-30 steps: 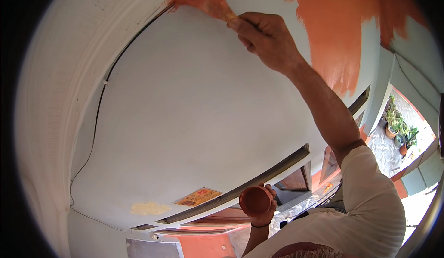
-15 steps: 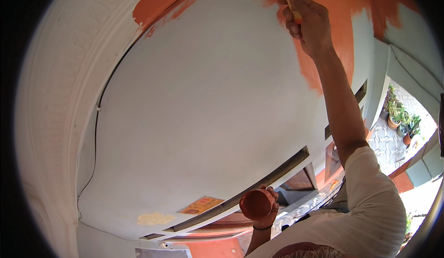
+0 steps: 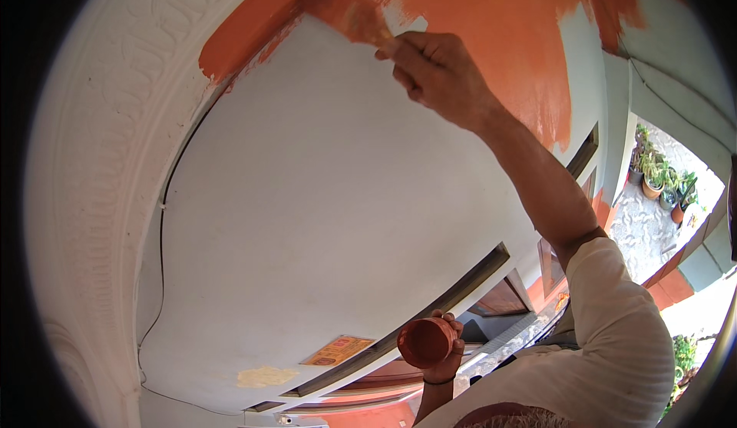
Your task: The person paints a white ceiling with orange paint using a brush and a small container. They repeatedly dip the brush into the container and apply paint in broad strokes across the ceiling surface.
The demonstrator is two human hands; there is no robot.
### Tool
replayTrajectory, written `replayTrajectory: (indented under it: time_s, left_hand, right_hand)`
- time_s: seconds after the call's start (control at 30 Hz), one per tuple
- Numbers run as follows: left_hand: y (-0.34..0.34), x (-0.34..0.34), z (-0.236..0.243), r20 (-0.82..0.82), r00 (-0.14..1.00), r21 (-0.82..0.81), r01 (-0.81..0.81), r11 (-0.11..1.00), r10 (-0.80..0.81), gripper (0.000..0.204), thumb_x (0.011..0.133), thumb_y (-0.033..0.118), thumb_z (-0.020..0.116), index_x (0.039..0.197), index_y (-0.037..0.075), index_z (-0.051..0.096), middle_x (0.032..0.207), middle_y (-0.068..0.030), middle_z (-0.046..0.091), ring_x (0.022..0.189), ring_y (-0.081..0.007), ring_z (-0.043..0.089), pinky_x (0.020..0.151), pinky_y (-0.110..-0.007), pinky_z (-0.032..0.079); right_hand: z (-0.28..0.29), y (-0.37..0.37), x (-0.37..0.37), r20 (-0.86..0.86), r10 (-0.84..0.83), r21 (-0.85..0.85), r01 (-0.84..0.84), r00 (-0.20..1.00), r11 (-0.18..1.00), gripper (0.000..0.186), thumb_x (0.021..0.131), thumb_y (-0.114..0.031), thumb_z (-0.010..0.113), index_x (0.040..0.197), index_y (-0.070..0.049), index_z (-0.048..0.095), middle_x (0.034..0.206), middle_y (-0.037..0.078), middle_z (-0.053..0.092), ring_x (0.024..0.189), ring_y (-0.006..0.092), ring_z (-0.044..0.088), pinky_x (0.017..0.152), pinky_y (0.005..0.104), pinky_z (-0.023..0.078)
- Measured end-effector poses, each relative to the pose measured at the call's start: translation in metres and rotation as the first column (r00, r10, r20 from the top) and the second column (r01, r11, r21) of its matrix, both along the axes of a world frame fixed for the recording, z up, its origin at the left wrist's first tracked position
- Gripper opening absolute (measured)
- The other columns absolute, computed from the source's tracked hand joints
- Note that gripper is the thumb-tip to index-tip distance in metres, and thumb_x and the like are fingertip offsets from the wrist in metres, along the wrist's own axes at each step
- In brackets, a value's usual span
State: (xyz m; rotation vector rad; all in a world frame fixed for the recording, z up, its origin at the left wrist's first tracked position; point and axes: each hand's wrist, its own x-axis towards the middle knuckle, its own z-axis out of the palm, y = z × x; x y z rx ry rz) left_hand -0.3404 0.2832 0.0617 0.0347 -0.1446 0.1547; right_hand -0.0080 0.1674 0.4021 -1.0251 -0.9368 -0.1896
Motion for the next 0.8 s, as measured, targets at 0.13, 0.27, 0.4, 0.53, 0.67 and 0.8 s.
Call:
replayTrajectory:
  time_s: [0.13,0.27,0.4,0.53,0.67,0.8]
  left_hand:
    - [0.0,-0.004,-0.006,0.006,1.0,-0.008,-0.009,1.0,0.009,0.07,0.101,0.049,0.07,0.152,0.005,0.049,0.142,-0.0186,0.054,0.133,-0.0354,0.053,0.098,-0.05,0.062]
    - [0.003,-0.01,-0.015,0.021,1.0,-0.04,-0.014,0.999,0.015,0.073,0.1,0.051,0.069,0.153,0.005,0.048,0.142,-0.0192,0.053,0.134,-0.0366,0.051,0.1,-0.052,0.061]
    - [-0.003,-0.002,-0.008,0.024,1.0,-0.046,0.008,0.999,-0.007,0.075,0.1,0.053,0.069,0.153,0.005,0.048,0.142,-0.0193,0.053,0.134,-0.0361,0.051,0.101,-0.053,0.06]
    - [-0.002,-0.001,-0.002,0.02,0.999,-0.018,0.03,0.999,-0.03,0.068,0.1,0.046,0.071,0.151,0.006,0.052,0.142,-0.0166,0.055,0.135,-0.0337,0.052,0.097,-0.05,0.062]
    - [0.001,0.003,-0.013,0.048,0.997,-0.02,0.064,0.998,-0.063,0.073,0.099,0.048,0.072,0.153,0.006,0.048,0.143,-0.0177,0.051,0.136,-0.033,0.049,0.1,-0.051,0.061]
    - [0.004,0.009,-0.014,0.108,0.988,-0.003,0.11,0.994,-0.109,0.076,0.099,0.048,0.073,0.154,0.005,0.045,0.145,-0.0179,0.049,0.138,-0.0335,0.048,0.104,-0.053,0.059]
  right_hand:
    - [0.006,-0.052,0.044,-0.018,-0.639,-0.139,0.63,0.769,0.764,0.038,0.112,-0.035,0.055,0.102,-0.001,0.07,0.066,0.002,0.052,0.059,0.0101,0.049,0.055,0.0311,0.041]
    - [-0.012,-0.061,0.048,0.377,-0.871,-0.165,0.948,0.315,0.272,0.032,0.112,-0.03,0.051,0.108,-0.003,0.067,0.078,0.011,0.066,0.071,0.026,0.068,0.067,0.0453,0.053]
    - [0.005,-0.035,0.06,0.475,-0.852,-0.269,0.958,0.22,0.097,0.024,0.108,-0.022,0.052,0.108,0.0,0.062,0.084,0.018,0.07,0.079,0.0355,0.072,0.072,0.0504,0.057]
    - [0.038,-0.014,0.002,0.555,-0.711,-0.385,0.891,0.432,0.24,0.012,0.094,-0.009,0.058,0.091,0.002,0.062,0.08,0.02,0.068,0.076,0.0376,0.071,0.067,0.0499,0.057]
    - [0.053,-0.008,-0.037,0.638,-0.603,-0.283,0.874,0.479,0.394,0.009,0.082,-0.002,0.058,0.077,0.004,0.063,0.075,0.02,0.067,0.069,0.0353,0.069,0.063,0.0483,0.057]
    - [0.057,-0.008,-0.082,0.783,-0.356,-0.38,0.845,0.51,0.376,0.011,0.087,-0.003,0.059,0.088,0.005,0.067,0.08,0.019,0.069,0.068,0.0336,0.069,0.063,0.0466,0.056]
